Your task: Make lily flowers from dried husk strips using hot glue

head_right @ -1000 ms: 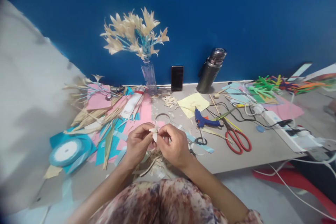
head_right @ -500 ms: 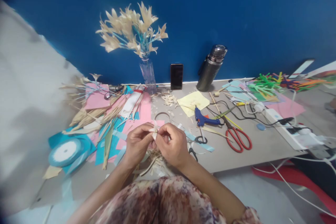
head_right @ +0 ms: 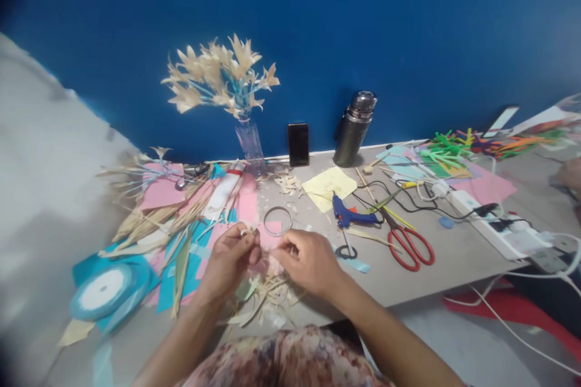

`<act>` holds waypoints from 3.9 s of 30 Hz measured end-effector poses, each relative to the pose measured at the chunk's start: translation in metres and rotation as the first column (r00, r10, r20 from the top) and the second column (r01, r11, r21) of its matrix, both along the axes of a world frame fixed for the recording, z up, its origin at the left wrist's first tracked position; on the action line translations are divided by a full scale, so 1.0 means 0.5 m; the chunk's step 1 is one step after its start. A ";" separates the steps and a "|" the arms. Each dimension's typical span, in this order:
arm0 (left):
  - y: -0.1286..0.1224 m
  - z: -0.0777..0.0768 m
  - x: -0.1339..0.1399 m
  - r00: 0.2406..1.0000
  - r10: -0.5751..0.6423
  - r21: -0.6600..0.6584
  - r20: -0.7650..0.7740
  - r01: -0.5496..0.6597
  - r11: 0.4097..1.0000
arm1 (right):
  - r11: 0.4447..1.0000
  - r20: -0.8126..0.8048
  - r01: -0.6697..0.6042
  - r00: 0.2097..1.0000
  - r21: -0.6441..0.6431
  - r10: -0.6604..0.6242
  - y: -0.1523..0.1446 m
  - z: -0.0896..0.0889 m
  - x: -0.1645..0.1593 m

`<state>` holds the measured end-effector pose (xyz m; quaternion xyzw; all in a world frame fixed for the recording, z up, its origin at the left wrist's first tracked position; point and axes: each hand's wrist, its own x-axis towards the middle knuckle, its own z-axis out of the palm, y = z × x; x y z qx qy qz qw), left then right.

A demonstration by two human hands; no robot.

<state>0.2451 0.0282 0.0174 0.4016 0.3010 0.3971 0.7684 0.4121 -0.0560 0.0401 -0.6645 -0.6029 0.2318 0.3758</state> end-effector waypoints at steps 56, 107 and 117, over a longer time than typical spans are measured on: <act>-0.023 -0.001 0.022 0.857 0.491 0.516 -0.156 -0.353 0.781 | 0.992 0.363 -0.086 0.925 -0.093 0.114 0.057 0.109 -0.033; -0.059 -0.019 0.015 0.991 0.109 0.210 -0.080 -0.091 0.973 | 0.869 0.090 -0.116 0.992 0.481 0.082 -0.025 0.005 -0.027; -0.067 -0.011 0.029 0.985 0.111 0.255 -0.129 -0.075 0.964 | 0.863 0.005 -0.018 1.000 0.504 0.018 -0.013 -0.016 -0.026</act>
